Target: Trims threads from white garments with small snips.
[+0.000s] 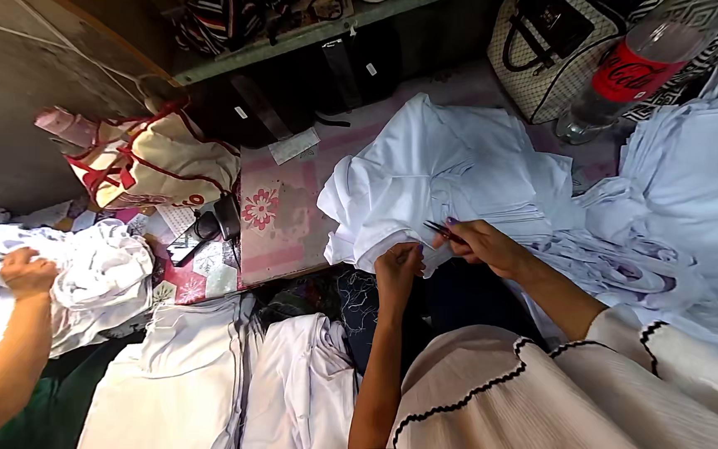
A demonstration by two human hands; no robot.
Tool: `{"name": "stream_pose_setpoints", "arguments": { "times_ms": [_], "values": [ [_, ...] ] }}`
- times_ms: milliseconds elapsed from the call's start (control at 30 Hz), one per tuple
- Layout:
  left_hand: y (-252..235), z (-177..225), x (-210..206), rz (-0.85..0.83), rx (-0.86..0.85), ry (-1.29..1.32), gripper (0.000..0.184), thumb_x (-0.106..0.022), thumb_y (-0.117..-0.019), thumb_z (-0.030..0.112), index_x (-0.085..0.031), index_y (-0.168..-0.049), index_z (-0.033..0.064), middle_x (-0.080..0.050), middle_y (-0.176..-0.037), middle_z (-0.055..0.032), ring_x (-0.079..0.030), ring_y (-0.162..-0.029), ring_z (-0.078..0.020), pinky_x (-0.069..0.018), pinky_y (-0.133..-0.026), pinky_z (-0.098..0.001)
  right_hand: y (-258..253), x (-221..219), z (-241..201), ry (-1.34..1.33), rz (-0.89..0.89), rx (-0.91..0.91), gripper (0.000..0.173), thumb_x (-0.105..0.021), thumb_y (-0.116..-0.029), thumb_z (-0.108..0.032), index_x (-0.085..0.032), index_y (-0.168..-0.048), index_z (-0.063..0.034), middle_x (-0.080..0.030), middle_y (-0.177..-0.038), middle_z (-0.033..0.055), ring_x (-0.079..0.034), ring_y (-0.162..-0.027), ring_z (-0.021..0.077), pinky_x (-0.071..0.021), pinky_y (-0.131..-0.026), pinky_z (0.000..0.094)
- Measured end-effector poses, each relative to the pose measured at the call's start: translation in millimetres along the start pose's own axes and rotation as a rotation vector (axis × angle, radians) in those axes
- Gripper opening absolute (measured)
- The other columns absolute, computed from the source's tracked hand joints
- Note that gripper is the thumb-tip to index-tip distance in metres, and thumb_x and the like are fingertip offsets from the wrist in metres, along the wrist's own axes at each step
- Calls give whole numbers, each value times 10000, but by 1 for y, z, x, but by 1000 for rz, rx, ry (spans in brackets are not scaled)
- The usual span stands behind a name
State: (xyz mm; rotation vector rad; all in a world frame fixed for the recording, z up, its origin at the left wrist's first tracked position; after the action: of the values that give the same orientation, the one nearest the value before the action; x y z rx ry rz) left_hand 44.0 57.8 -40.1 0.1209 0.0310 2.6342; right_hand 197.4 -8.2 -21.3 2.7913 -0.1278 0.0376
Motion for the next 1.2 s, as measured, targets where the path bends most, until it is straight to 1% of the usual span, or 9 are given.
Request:
{"name": "stream_pose_setpoints", "arguments": {
  "times_ms": [167,700,767,833,900,967,1033,1100,1200],
  "values": [
    [6,-1,3,47,47,26,82,-636,-966,11,-688,-960,-52,-701,-695,-20,-662,-557,-61,-581,-540,-230,9,-9,25,79,-8,-51,368,-469,-1100,-293,-724,-992,-52,-448,-626,-109,-367,-506,-23,-321,-495,170],
    [10,-5,-2,4,42,9,78,-633,-962,7,-683,-950,-51,-688,-675,-15,-645,-540,-55,-569,-534,-220,-8,-7,28,49,40,4,309,-505,-1085,-227,-721,-954,-48,-442,-613,-110,-366,-508,-24,-313,-498,165],
    [19,-4,-2,-192,53,-228,133,-645,-961,45,-713,-963,-69,-727,-778,-82,-710,-671,-119,-618,-678,-293,-3,-1,25,137,16,52,327,-493,-1088,-241,-726,-961,-50,-453,-620,-110,-372,-520,-31,-325,-515,163],
    [31,3,-4,-430,73,-502,192,-699,-950,129,-746,-999,-50,-741,-1009,-157,-725,-931,-228,-586,-890,-414,5,7,11,313,35,174,356,-486,-1087,-287,-732,-989,-49,-502,-670,-83,-411,-578,-23,-364,-578,180],
    [28,15,2,-357,41,-614,206,-722,-931,163,-751,-1000,-29,-728,-1081,-176,-711,-996,-282,-570,-906,-473,10,12,-1,458,169,296,358,-592,-1033,-358,-740,-1049,-32,-651,-777,18,-546,-672,66,-476,-664,277],
    [9,26,1,-167,-46,-612,288,-723,-927,148,-709,-1100,-82,-707,-1068,-218,-698,-925,-299,-570,-852,-451,5,6,-5,571,296,339,413,-697,-963,-368,-736,-1116,13,-722,-877,163,-673,-787,279,-540,-753,506],
    [-15,18,-10,-61,-79,-557,280,-738,-911,139,-701,-1044,-104,-713,-948,-195,-687,-820,-240,-565,-797,-393,-10,0,0,581,364,324,324,-681,-974,-263,-742,-1098,30,-736,-899,204,-713,-842,350,-545,-796,572],
    [-27,9,-14,-14,-70,-435,162,-711,-925,105,-724,-927,-57,-720,-791,-94,-678,-679,-106,-577,-691,-280,-22,3,6,385,347,240,243,-650,-994,-203,-739,-1061,14,-712,-869,112,-644,-781,166,-527,-764,371],
    [-24,12,-15,-27,-92,-229,205,-729,-918,79,-709,-1055,-72,-718,-865,-86,-666,-676,-65,-579,-641,-229,-23,8,11,-81,245,87,132,-668,-985,-140,-687,-964,-12,-559,-685,-53,-426,-534,-14,-366,-515,170]
  ]
}}
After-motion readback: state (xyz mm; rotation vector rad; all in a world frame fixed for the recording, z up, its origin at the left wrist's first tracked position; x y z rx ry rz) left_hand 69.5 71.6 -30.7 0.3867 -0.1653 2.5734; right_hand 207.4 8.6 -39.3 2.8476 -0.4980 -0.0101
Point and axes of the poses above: each hand's wrist, its own y-axis away from the middle knuckle, its own x-axis out of the back of the hand, z = x × y, the point moved 8 cm from there along -y, towards the middle knuckle
